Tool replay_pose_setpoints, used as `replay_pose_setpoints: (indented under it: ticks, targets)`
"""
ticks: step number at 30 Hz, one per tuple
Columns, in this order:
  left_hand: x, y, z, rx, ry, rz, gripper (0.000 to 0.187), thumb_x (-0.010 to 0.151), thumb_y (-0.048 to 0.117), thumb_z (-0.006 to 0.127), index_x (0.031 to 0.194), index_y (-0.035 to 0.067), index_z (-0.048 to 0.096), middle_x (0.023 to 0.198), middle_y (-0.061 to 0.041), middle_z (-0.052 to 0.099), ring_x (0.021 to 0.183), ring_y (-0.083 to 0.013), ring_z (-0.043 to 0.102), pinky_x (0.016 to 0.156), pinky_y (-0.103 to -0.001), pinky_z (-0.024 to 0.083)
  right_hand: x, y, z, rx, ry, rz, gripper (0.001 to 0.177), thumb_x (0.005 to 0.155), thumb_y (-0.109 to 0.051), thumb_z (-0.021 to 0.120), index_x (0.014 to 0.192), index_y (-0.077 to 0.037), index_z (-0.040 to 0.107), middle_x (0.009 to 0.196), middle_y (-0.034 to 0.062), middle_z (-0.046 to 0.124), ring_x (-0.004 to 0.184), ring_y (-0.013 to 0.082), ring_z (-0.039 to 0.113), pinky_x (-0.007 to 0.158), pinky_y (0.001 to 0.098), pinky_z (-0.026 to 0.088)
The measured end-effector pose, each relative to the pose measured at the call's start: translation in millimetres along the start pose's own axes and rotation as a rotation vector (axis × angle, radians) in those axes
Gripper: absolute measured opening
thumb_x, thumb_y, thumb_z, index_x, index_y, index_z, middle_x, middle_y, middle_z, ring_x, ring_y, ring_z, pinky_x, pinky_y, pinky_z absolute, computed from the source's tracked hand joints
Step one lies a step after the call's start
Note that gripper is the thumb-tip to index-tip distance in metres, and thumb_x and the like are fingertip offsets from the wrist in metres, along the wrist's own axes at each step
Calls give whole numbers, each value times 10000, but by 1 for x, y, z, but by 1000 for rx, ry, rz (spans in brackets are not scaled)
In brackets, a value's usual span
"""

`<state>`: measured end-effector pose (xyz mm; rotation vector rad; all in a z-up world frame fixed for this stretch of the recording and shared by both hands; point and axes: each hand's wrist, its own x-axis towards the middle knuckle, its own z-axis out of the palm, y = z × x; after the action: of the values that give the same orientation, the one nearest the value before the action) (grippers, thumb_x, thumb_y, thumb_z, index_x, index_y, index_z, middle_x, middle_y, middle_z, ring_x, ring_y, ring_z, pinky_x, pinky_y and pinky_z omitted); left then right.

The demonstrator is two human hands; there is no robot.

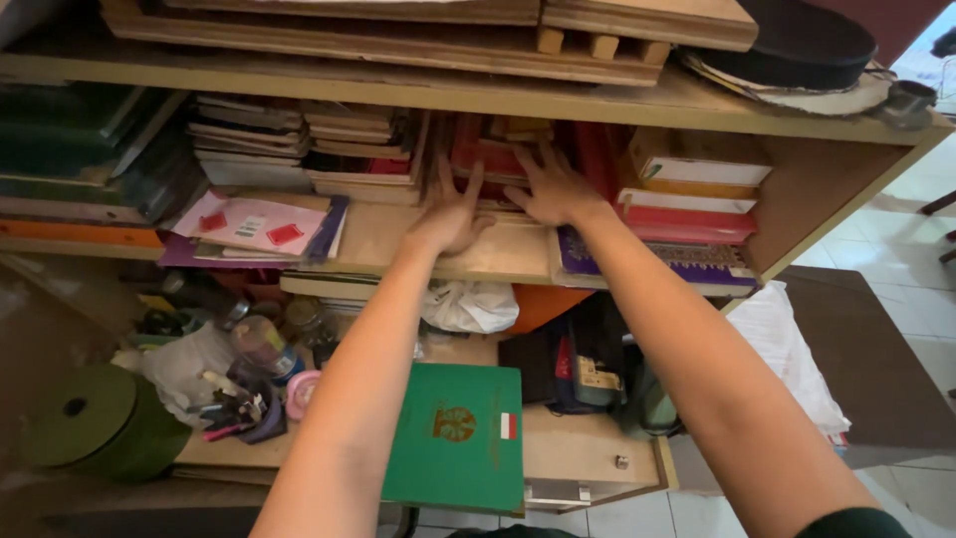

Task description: Organizing books and folders on a shelf.

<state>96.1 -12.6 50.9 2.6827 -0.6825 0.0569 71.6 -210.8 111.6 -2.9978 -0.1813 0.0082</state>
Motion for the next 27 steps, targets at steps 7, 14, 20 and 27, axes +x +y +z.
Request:
replay_pose_setpoints:
  ticks: [7, 14, 20, 27]
  targets:
    - [-9, -4, 17, 0, 150, 9, 1041, 864, 469, 718, 1636, 167, 87, 1617, -386, -130, 1516, -580, 2, 1252, -539, 165, -35, -17, 14, -26, 272, -147, 882, 908, -468, 672, 1620, -158, 253, 1677, 261, 141, 1508, 522, 201, 1190, 557, 274]
    - [2, -9, 21, -68, 245, 53, 851, 930, 419, 643, 1620, 104, 257, 1676, -243, 134, 1507, -535, 133, 1249, -563, 165, -111, -48, 15, 340, 512, -373, 693, 917, -285, 721, 1509, -62, 437, 1493, 317, 451, 1357, 526, 444, 1132, 526, 401]
    - [48, -23, 24, -257, 273, -24, 782, 982, 481, 555, 1598, 76, 295, 1634, -245, 293, 1496, -457, 306, 1246, -486, 247, -151, -30, 9, 427, 618, -328, 564, 919, -207, 705, 1418, -20, 520, 1421, 267, 533, 1305, 478, 520, 1094, 493, 452]
    - [50, 5, 0, -57, 240, -38, 647, 1002, 471, 538, 1535, 134, 393, 1615, -293, 274, 1470, -479, 262, 1203, -520, 215, -175, 5, -5, 507, 629, -291, 419, 913, -130, 700, 1302, -8, 599, 1260, 210, 644, 1150, 409, 642, 983, 429, 522]
